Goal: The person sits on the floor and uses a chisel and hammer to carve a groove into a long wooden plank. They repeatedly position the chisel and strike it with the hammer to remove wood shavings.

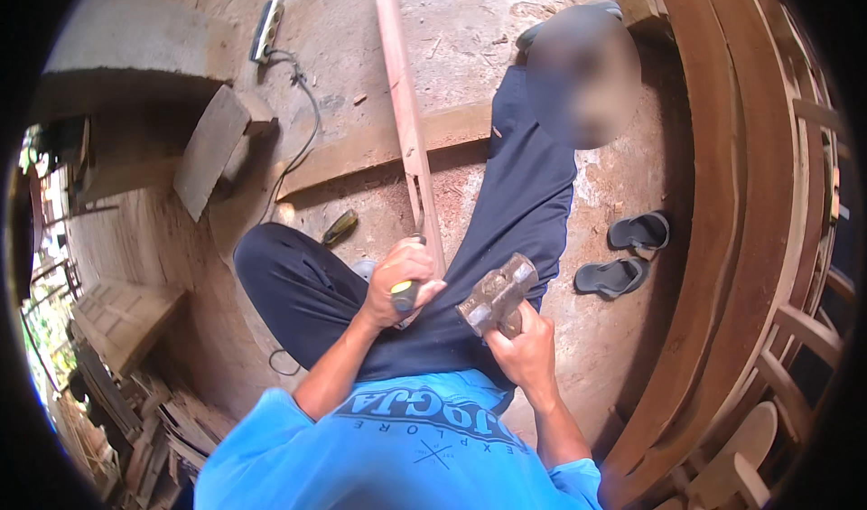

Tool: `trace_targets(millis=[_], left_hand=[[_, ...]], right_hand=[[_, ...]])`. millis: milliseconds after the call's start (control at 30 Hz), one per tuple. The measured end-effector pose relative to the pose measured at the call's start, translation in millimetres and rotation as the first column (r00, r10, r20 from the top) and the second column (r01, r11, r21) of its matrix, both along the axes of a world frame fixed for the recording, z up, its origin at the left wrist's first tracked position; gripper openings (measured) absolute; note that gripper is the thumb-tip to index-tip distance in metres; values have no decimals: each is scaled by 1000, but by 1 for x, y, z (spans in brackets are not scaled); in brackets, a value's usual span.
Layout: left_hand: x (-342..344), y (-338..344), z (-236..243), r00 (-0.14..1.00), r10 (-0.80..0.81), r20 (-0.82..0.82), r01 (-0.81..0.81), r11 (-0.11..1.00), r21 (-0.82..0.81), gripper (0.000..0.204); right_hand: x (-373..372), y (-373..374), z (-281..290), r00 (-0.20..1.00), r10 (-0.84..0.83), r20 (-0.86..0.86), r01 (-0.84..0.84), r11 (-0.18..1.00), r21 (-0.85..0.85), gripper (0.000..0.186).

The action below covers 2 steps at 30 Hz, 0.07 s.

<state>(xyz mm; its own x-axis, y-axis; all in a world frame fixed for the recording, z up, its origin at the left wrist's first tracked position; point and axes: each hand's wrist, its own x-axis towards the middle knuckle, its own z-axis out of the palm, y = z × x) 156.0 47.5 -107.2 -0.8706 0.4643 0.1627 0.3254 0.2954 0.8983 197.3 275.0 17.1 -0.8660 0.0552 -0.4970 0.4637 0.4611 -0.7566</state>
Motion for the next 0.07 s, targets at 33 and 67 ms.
trace_targets(millis=[33, 67], left_hand=[[9, -3, -11, 993, -3, 114, 6, 1000, -27, 62], [22, -5, -21, 972, 18, 234, -4, 998, -57, 73]], right_hand=[[4, 1, -1, 1000, -12, -1, 12, 1000, -3, 30], [8, 2, -3, 995, -59, 78, 63, 997, -42, 32]])
